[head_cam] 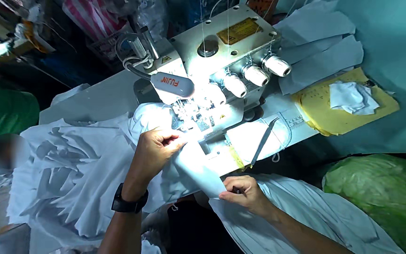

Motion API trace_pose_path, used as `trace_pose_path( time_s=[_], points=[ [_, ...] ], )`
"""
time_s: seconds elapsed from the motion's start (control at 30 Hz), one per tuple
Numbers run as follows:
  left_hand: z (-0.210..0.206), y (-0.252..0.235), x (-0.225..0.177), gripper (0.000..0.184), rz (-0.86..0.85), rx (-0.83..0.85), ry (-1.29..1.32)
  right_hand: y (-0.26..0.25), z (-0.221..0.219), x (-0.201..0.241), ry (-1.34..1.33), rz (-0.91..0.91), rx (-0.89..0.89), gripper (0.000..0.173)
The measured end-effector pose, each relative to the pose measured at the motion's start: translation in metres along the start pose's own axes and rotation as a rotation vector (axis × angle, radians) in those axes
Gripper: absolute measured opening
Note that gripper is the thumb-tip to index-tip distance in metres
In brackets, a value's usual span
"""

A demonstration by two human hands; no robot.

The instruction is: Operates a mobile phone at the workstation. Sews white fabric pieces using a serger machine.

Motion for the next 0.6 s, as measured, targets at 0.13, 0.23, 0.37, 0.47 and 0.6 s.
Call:
trace_pose_path(
  time_s=[0.13,0.23,0.37,0.47,0.6],
  points=[
    [0.001,0.001,0.000,0.003,0.014,-0.008,-0.002,-0.001,0.000,0.002,-0.064,-0.253,-0.110,0.013],
    [-0.002,0.000,-0.003,0.003,-0.032,-0.018,-0.028,0.000,0.001,0.004,-0.059,-0.346,-0.198,0.014],
    [-0.005,0.002,-0.013,0.003,-0.085,-0.048,-0.003,0.001,0.002,0.007,-0.043,-0.466,-0.209,0.035],
    [-0.017,-0.010,-0.006,0.007,-0.120,-0.042,-0.035,-0.003,0.004,0.007,-0.019,-0.477,-0.093,0.019],
    [-0.018,-0.019,-0.014,0.007,0.015,0.110,-0.154,-0.010,0.005,0.007,-0.047,-0.514,0.018,0.027]
  ],
)
Point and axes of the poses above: each hand's wrist, its own y-axis away from the middle knuckle, its own z-axis out of the back of the hand, x = y × z, the point moved 3 cm from there along -y, towards the middle knuckle, and after that the axes turned 10 degrees about -x, right-handed, at the moved point
